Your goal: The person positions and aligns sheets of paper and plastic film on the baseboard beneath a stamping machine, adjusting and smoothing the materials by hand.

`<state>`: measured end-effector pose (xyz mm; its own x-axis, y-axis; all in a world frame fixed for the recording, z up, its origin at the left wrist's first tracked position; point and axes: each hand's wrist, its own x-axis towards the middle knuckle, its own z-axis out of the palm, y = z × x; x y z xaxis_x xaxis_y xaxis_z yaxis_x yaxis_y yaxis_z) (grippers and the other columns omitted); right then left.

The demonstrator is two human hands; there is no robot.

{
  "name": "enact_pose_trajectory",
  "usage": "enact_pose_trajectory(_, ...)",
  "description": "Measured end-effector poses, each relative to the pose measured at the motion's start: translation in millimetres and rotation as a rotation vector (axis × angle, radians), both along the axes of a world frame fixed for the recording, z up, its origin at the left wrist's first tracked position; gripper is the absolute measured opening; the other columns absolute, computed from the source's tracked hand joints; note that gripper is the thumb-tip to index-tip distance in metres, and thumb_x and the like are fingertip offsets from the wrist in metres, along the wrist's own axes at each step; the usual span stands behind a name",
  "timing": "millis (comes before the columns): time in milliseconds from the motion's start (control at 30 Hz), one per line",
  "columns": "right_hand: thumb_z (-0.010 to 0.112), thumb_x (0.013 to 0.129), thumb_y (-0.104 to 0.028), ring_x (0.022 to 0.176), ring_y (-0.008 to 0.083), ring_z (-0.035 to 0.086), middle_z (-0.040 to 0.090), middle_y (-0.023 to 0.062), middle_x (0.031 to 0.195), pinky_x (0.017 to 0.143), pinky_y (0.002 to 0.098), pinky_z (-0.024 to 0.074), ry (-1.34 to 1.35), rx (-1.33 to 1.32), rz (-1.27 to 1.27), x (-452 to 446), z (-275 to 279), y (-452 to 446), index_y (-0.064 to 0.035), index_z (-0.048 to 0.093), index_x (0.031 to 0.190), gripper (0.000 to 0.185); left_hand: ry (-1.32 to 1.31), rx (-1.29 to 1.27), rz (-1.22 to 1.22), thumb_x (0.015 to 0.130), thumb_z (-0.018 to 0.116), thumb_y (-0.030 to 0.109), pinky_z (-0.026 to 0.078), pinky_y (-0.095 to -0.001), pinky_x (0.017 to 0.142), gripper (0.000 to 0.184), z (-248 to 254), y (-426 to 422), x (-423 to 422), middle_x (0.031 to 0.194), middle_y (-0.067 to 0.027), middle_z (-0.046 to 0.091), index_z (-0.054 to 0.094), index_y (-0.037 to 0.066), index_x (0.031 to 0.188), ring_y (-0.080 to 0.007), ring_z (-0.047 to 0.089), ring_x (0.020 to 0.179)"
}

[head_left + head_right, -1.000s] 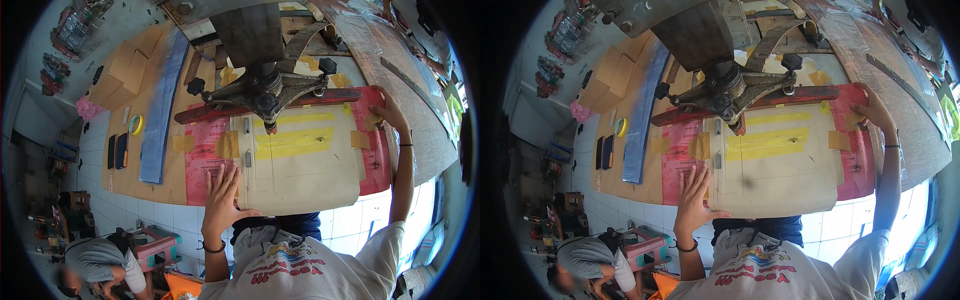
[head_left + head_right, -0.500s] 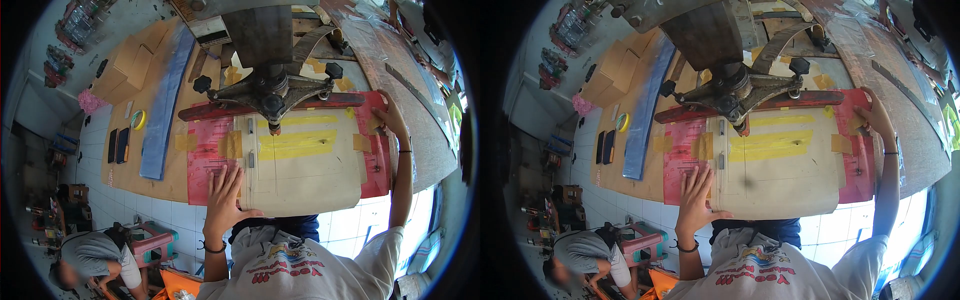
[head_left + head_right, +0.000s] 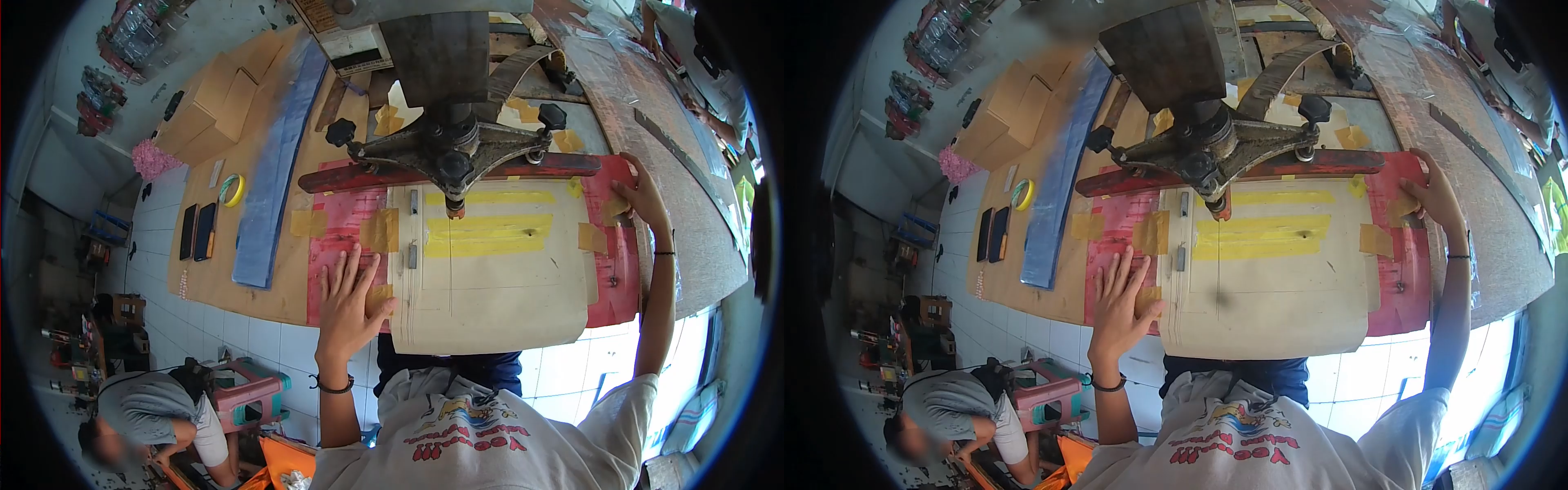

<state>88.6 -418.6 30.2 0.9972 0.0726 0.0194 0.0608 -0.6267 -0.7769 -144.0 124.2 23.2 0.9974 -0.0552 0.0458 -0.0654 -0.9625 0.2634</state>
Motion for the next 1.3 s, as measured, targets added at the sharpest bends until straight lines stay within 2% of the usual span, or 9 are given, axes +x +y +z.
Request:
enact_pose_trajectory(233,0.073,0.093,-0.012,0.055,0.0093,0.062,0.073,0.0079,0.083,0.04,0.0266,0.045,-0.04,-0.002,-0.009,7.0,-14.0,-7.6,-0.0069,0.04,0.151,0.066,0.017,-0.01,-0.004,0.091,0.066,0.055,0.016,-0.0599,0.123,0.082,6.7,-3.7,-1.6,0.169,-0.0154,0.022,0.04,0.016,0.158,-0.0427,0.023,0.153)
enact_pose_trajectory(333,0.072,0.093,-0.013,0.052,0.0092,0.06,0.072,0.0076,0.082,0.038,0.0266,0.0437,-0.066,-0.022,0.002,11.9,-19.0,-12.1,-0.0064,0.041,0.15,0.066,0.053,-0.138,-0.009,0.091,0.067,0.053,0.015,-0.0574,0.124,0.085,14.9,13.6,9.1,0.168,-0.0187,0.022,0.037,0.012,0.158,-0.0431,0.023,0.153)
enact_pose_trajectory(533,0.074,0.092,-0.013,0.062,0.0093,0.065,0.073,0.0091,0.088,0.046,0.0271,0.0468,-0.068,-0.017,0.016,8.3,-14.4,-9.7,-0.0067,0.043,0.149,0.064,-0.041,0.034,0.142,0.093,0.062,0.06,0.013,-0.0581,0.124,0.093,-1.2,52.9,38.8,0.166,-0.0235,0.024,0.031,0.002,0.159,-0.0426,0.02,0.154)
enact_pose_trajectory(667,0.076,0.09,-0.014,0.073,0.0105,0.068,0.075,0.0111,0.097,0.054,0.027,0.0501,-0.077,-0.036,0.021,7.3,-17.6,-12.4,-0.0081,0.044,0.148,0.066,-0.065,0.056,0.121,0.094,0.06,0.059,0.012,-0.0578,0.124,0.091,-5.5,57.6,41.2,0.166,-0.0224,0.026,0.03,0.003,0.159,-0.0407,0.02,0.154)
enact_pose_trajectory(767,0.078,0.089,-0.015,0.079,0.0157,0.071,0.076,0.0141,0.101,0.061,0.0301,0.0547,-0.007,-0.045,-0.012,-2.5,0.9,0.0,-0.0083,0.05,0.145,0.063,-0.081,0.081,0.105,0.094,0.06,0.058,0.012,-0.0567,0.125,0.09,-9.7,60.6,42.1,0.166,-0.0214,0.026,0.03,0.003,0.159,-0.0392,0.022,0.154)
enact_pose_trajectory(867,0.078,0.088,-0.014,0.088,0.0214,0.073,0.075,0.0182,0.106,0.071,0.0352,0.0577,-0.173,-0.103,0.018,0.1,-10.1,-5.7,-0.0079,0.055,0.14,0.057,-0.085,0.102,0.102,0.094,0.061,0.057,0.012,-0.056,0.125,0.089,-11.9,62.2,42.2,0.166,-0.0209,0.026,0.03,0.004,0.159,-0.0375,0.023,0.154)
enact_pose_trajectory(900,0.079,0.087,-0.014,0.095,0.0262,0.074,0.074,0.0215,0.109,0.079,0.0396,0.0581,-0.108,-0.087,-0.028,-4.3,-0.2,2.6,-0.007,0.059,0.137,0.054,-0.086,0.096,0.104,0.094,0.06,0.057,0.012,-0.0556,0.125,0.089,-12.5,62.7,42.4,0.166,-0.0203,0.026,0.03,0.006,0.16,-0.0364,0.023,0.155)
enact_pose_trajectory(1100,0.079,0.086,-0.019,0.096,0.0304,0.072,0.073,0.0216,0.11,0.084,0.0417,0.0567,-0.107,-0.296,-0.17,-10.9,14.9,15.5,-0.0063,0.059,0.136,0.056,-0.077,0.077,0.113,0.095,0.06,0.056,0.011,-0.0568,0.125,0.087,-12.6,64.7,42.6,0.167,-0.0181,0.025,0.029,0.008,0.161,-0.0355,0.022,0.155)
enact_pose_trajectory(1300,0.076,0.087,-0.022,0.097,0.033,0.07,0.071,0.0191,0.108,0.087,0.0418,0.0551,-0.245,-0.33,-0.132,-5.4,-1.4,10.9,-0.0045,0.068,0.124,0.042,-0.04,0.071,0.15,0.096,0.059,0.056,0.011,-0.0573,0.125,0.085,-7.4,63.8,42.2,0.168,-0.0173,0.024,0.029,0.009,0.161,-0.0334,0.021,0.156)
